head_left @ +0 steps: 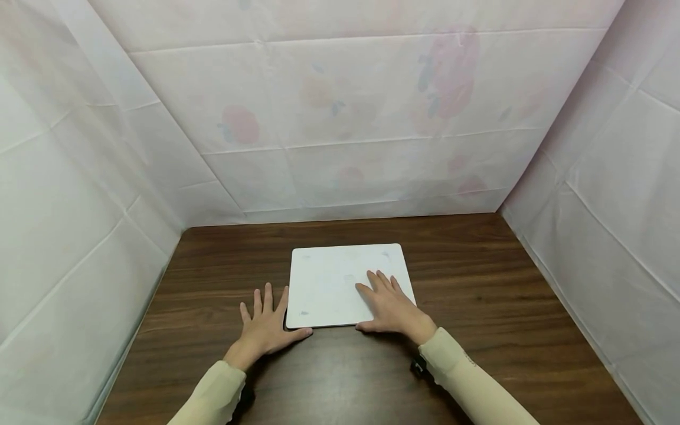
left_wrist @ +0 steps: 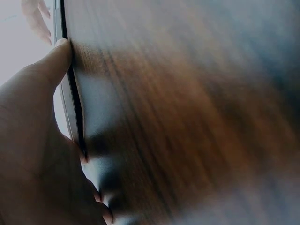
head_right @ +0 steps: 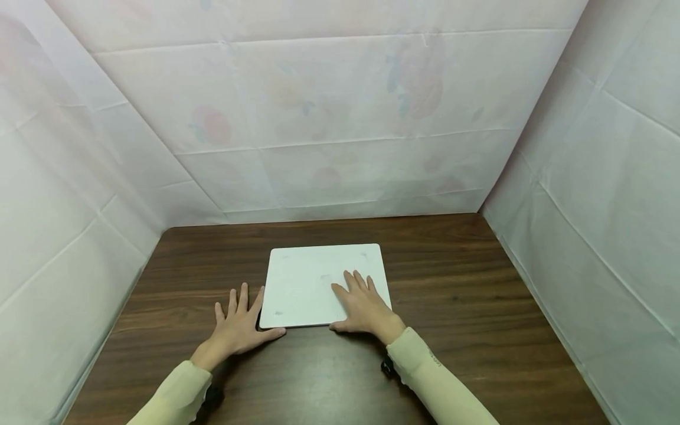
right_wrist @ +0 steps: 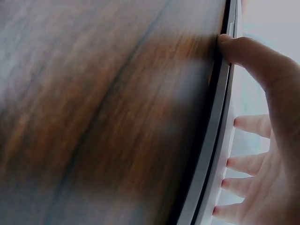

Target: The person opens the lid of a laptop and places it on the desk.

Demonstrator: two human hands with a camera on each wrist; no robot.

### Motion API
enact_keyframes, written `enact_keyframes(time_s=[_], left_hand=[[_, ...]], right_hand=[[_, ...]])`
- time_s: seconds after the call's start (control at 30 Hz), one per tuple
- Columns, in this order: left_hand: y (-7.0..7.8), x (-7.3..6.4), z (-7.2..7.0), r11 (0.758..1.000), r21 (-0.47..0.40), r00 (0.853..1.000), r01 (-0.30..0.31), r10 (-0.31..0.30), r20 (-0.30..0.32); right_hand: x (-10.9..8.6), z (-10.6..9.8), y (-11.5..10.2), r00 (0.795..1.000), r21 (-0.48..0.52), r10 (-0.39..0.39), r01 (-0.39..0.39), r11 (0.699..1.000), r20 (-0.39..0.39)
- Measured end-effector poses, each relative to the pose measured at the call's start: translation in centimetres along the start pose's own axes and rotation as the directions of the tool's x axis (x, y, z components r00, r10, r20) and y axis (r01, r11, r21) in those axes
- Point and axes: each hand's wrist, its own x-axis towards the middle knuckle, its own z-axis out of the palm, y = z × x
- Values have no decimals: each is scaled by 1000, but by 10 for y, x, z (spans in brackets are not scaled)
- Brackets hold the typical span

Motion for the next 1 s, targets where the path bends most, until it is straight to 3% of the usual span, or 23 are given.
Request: enact_keyframes(time_s=[0.43, 1.0], left_hand=[[0, 0, 0, 1000, -13, 1000, 2, -2, -3], [2, -2, -1, 1000, -2, 1000, 10, -10, -8]], right_hand=[[0, -3, 1, 999, -15, -20, 19, 1000, -27], [-2, -5, 3, 989, -42, -79, 75, 996, -124]])
